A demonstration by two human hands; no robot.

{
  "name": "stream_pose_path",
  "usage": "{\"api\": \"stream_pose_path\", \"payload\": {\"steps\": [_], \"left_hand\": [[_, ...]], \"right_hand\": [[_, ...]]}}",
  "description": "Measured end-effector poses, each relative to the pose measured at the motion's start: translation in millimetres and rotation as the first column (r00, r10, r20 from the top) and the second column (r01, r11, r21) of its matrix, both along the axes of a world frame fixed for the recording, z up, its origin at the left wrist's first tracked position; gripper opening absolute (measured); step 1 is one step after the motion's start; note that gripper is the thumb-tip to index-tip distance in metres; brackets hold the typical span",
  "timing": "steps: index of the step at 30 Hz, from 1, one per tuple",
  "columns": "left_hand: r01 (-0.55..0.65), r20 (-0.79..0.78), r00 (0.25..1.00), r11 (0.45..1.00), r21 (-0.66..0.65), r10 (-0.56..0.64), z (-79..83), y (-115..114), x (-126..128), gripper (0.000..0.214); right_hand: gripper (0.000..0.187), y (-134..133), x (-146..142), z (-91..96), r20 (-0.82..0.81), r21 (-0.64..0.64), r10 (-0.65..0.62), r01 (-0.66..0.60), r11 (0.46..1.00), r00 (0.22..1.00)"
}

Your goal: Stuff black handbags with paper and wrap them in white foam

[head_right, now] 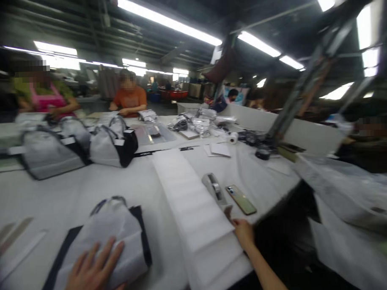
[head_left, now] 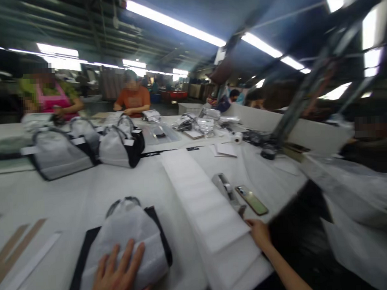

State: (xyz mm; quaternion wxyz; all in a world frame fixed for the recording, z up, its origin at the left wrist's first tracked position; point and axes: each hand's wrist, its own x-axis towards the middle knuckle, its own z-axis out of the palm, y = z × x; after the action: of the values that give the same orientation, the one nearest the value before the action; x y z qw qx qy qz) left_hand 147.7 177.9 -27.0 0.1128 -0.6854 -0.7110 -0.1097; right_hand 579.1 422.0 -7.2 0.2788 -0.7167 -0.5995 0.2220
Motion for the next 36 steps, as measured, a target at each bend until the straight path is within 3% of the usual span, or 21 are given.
{"api": "stream_pose_path", "payload": {"steps": [2, 4, 6, 9, 11, 12, 14, 16, 18, 20, 22, 25, 28, 31, 36], "left_hand": [[-0.014, 0.011, 1.000, 0.996, -0.088, 0.015, 14.4, 0.9, 1.0, 0.075], [-0.045, 0.035, 0.998, 0.988, -0.147, 0.050, 26.2, 3.6, 2.6, 0.080], [-0.070, 0.061, 0.995, 0.982, -0.173, 0.082, 34.1, 4.9, 4.7, 0.083], [-0.075, 0.097, 0.991, 0.980, -0.182, 0.094, 39.9, 3.7, 7.6, 0.084], [-0.068, 0.116, 0.989, 0.980, -0.187, 0.091, 41.4, 2.7, 8.1, 0.085], [-0.066, 0.122, 0.988, 0.980, -0.190, 0.090, 42.0, 2.4, 8.1, 0.085], [-0.066, 0.128, 0.988, 0.979, -0.194, 0.092, 42.9, 2.4, 7.8, 0.084], [-0.069, 0.130, 0.987, 0.978, -0.195, 0.096, 43.9, 2.5, 7.4, 0.083], [-0.070, 0.134, 0.986, 0.978, -0.195, 0.097, 44.6, 2.4, 6.9, 0.083], [-0.066, 0.139, 0.986, 0.979, -0.192, 0.094, 44.5, 2.1, 6.2, 0.082], [-0.066, 0.147, 0.985, 0.980, -0.189, 0.094, 43.4, 1.9, 5.2, 0.083], [-0.059, 0.172, 0.981, 0.980, -0.192, 0.093, 40.9, 2.1, 3.6, 0.087], [-0.051, 0.199, 0.976, 0.980, -0.192, 0.090, 39.6, 2.9, 2.6, 0.088], [-0.048, 0.204, 0.975, 0.981, -0.190, 0.088, 39.6, 3.8, 1.9, 0.090], [-0.019, 0.205, 0.977, 0.976, -0.218, 0.064, 36.7, 5.2, -1.1, 0.096]], "right_hand": [[0.028, 2.2, 13.3, -2.7, 0.074, -0.005, 0.018, -0.018, 1.000, 0.997], [0.034, 13.1, 32.1, -3.8, 0.265, 0.063, 0.015, -0.033, 0.997, 0.964], [0.037, 26.0, 42.7, 4.7, 0.396, 0.076, 0.055, -0.093, 0.993, 0.917], [0.036, 30.9, 17.1, 45.1, 0.515, 0.118, 0.195, -0.294, 0.949, 0.835], [0.033, 18.3, -32.1, 87.3, 0.529, 0.155, 0.359, -0.504, 0.850, 0.768], [0.031, 7.5, -63.5, 110.3, 0.506, 0.133, 0.489, -0.625, 0.769, 0.710], [0.029, -19.1, -131.1, 154.7, 0.378, 0.029, 0.783, -0.852, 0.523, 0.494], [0.026, -44.3, -194.4, 188.7, 0.139, -0.119, 0.976, -0.976, 0.184, 0.167], [0.026, -59.6, -246.2, 205.2, -0.082, -0.183, 0.991, -0.976, -0.122, -0.109], [0.029, -62.1, -286.1, 203.1, -0.159, -0.213, 0.946, -0.926, -0.313, -0.283], [0.028, -55.8, -316.6, 188.4, -0.129, -0.276, 0.908, -0.865, -0.420, -0.399], [0.019, -43.8, -349.7, 160.8, -0.048, -0.415, 0.854, -0.767, -0.489, -0.518], [0.013, -39.2, -371.9, 141.6, 0.021, -0.515, 0.806, -0.697, -0.498, -0.592], [0.011, -38.9, -386.2, 128.7, 0.098, -0.557, 0.790, -0.691, -0.461, -0.606], [0.006, -36.6, -397.1, 106.5, 0.266, -0.595, 0.765, -0.724, -0.348, -0.586]]}}
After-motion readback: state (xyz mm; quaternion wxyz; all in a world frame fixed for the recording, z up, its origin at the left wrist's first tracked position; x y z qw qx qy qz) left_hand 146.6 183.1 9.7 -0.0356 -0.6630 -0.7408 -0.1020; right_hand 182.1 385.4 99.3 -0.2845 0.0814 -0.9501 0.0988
